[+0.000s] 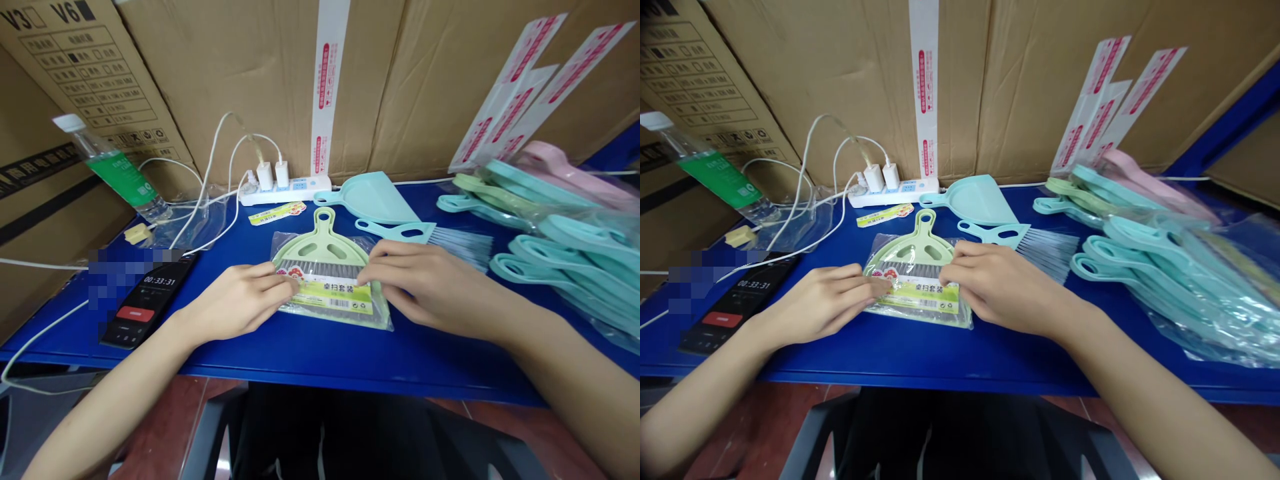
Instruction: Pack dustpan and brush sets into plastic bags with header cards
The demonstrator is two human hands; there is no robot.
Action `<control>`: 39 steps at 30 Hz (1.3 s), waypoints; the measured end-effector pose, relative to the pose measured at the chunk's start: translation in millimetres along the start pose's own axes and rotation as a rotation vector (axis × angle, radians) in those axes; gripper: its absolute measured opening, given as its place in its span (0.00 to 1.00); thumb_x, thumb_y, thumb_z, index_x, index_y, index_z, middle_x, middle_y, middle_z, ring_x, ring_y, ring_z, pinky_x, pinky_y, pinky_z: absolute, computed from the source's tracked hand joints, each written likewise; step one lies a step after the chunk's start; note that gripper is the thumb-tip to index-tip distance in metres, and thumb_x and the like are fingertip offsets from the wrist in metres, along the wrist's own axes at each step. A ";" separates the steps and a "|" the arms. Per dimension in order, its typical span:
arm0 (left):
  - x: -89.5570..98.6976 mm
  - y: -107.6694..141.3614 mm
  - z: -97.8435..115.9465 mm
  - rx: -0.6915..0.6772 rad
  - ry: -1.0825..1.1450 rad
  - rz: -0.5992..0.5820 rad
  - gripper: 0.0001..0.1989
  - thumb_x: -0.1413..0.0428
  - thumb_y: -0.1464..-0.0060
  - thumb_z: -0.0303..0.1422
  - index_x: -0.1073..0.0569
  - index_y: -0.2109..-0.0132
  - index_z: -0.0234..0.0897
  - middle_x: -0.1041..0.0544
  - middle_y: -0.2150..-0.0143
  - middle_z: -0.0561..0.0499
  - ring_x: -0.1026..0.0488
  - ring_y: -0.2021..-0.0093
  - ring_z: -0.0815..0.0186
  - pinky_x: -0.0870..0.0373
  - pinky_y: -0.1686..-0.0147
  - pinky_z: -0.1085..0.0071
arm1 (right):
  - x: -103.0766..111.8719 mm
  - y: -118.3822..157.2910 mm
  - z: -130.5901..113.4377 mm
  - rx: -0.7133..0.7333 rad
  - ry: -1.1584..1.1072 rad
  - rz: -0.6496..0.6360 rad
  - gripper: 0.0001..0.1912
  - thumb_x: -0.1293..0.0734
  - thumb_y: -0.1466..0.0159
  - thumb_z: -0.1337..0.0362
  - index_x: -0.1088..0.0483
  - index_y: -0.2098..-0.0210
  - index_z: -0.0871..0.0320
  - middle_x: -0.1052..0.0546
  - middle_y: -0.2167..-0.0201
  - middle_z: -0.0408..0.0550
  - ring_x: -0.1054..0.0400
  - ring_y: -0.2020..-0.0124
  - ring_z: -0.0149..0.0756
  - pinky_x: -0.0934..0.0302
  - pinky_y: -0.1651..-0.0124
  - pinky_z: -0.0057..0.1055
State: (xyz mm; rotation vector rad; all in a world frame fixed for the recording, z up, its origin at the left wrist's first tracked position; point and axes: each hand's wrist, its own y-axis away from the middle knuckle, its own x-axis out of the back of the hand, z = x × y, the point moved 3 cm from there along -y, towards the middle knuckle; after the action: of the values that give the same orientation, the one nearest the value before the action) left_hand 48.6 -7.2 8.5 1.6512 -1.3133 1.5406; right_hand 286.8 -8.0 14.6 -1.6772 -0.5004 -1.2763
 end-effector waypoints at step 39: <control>1.4 7.0 -10.0 0.149 0.227 -0.090 0.15 0.59 0.32 0.30 0.27 0.53 0.38 0.20 0.63 0.50 0.22 0.65 0.66 0.30 0.65 0.72 | 0.3 2.5 5.1 -0.105 -0.139 -0.116 0.18 0.42 0.43 0.76 0.24 0.74 0.53 0.18 0.70 0.44 0.24 0.69 0.34 0.35 0.64 0.31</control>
State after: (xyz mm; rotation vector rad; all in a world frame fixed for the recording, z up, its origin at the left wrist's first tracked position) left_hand 37.9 -1.7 10.3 1.5457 -1.0140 1.7483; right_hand 291.5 -4.9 13.7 -1.8567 -0.6306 -1.2943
